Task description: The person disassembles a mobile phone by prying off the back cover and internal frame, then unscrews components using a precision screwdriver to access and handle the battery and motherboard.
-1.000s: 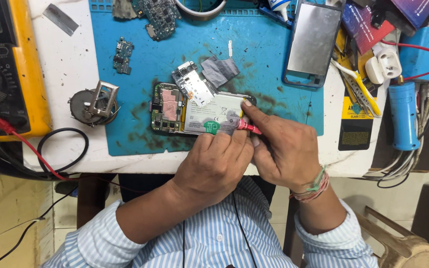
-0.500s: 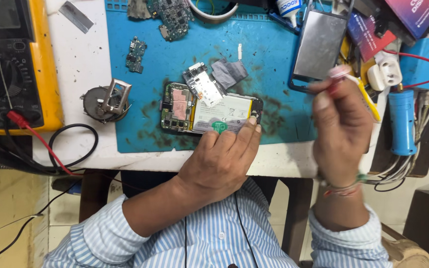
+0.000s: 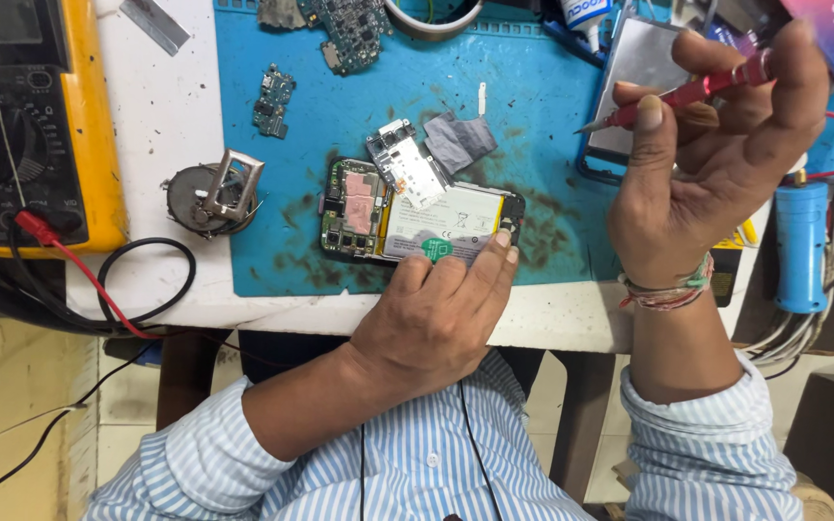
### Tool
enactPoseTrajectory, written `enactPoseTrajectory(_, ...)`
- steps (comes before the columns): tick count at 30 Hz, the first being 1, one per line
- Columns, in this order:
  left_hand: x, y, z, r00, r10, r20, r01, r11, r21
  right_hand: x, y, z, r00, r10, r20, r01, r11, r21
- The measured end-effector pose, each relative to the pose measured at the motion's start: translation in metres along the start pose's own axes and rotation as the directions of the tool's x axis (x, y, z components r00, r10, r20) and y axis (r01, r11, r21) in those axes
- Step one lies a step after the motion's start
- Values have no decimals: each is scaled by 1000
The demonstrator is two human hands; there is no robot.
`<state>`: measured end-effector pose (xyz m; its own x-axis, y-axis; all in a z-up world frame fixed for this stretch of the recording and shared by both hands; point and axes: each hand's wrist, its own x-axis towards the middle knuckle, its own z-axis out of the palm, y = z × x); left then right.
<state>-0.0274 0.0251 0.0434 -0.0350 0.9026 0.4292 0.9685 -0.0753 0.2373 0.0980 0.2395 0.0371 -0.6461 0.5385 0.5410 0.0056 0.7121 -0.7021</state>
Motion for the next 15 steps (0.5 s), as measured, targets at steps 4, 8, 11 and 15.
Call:
enactPoseTrajectory(4,-1,-2,1,1000,22,7,-22,1000,6,-8,11,1,1000,7,9,-7,1000,-1)
enactPoseTrajectory(8,0,-1,1,1000,11,6,-11,1000,-2,-8,16,3,999,34,39,-35,999,32)
enactPoseTrajectory(11,0,-1,0,1000,7,4,-7,1000,8,-9,15,2,999,32,33,-33,999,36)
enactPoseTrajectory(15,1,-2,0,1000,13,5,-13,1000,10,-13,1,-9,992,93,-83,-87,994,72)
